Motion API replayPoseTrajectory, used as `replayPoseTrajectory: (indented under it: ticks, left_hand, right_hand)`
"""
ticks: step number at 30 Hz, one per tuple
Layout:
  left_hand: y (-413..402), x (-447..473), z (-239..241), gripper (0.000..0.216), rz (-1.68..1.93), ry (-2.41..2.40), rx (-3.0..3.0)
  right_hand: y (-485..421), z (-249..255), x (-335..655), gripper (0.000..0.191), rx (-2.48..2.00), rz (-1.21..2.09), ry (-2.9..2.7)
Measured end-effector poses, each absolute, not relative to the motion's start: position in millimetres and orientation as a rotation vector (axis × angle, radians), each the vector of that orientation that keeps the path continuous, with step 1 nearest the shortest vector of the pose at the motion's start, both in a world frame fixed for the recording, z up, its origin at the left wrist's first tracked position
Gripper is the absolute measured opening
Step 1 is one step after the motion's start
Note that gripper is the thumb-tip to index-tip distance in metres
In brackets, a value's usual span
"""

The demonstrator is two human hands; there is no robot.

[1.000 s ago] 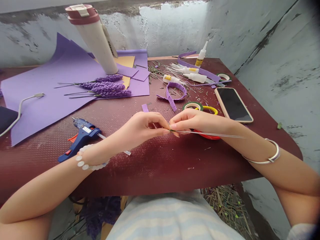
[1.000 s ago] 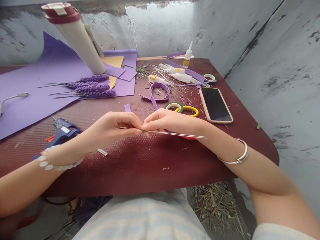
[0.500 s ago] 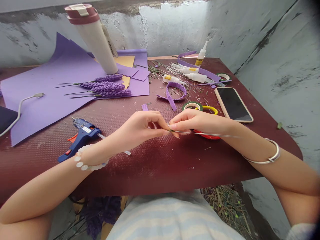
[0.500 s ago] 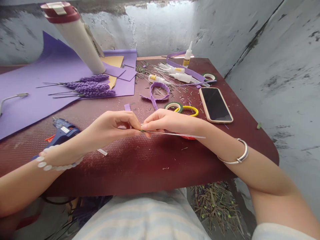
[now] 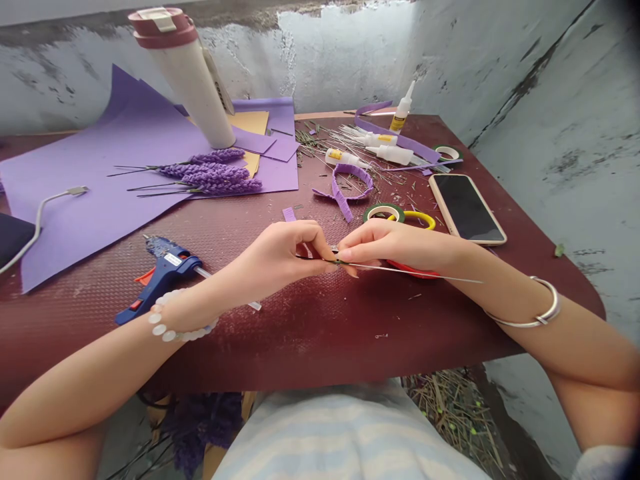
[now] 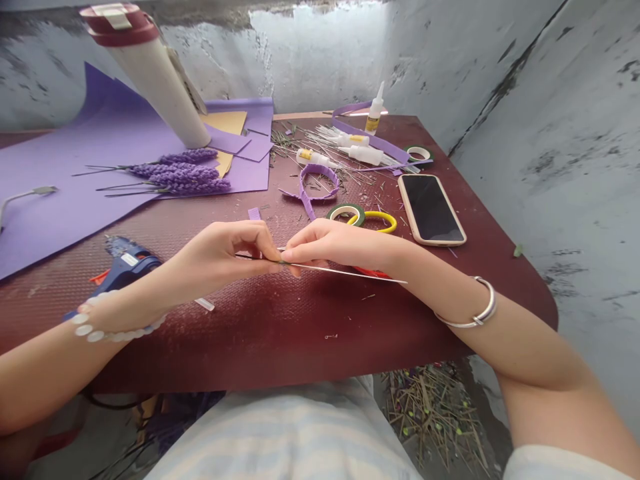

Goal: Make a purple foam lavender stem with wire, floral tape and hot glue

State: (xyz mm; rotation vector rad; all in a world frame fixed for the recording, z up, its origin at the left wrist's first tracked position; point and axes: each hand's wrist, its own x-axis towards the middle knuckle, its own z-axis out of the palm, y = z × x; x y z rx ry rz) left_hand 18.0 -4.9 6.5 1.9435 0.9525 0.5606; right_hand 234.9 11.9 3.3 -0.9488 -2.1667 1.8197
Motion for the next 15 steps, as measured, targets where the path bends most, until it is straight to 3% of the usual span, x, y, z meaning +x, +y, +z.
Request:
replayPoseTrajectory:
  ticks: [13, 15]
  left_hand:
    - [-1.5, 16.1, 1.4, 0.008, 0.543, 0.950, 1.999]
    - [-1.0, 15.7, 2.0, 0.016, 0.485, 0.924, 2.020]
  right_hand:
    - [11.9, 6.7, 234.8, 0.031, -0.973, 1.760, -2.191]
    - [12.6, 6.9, 234.5, 0.031, -0.988, 1.733, -2.194]
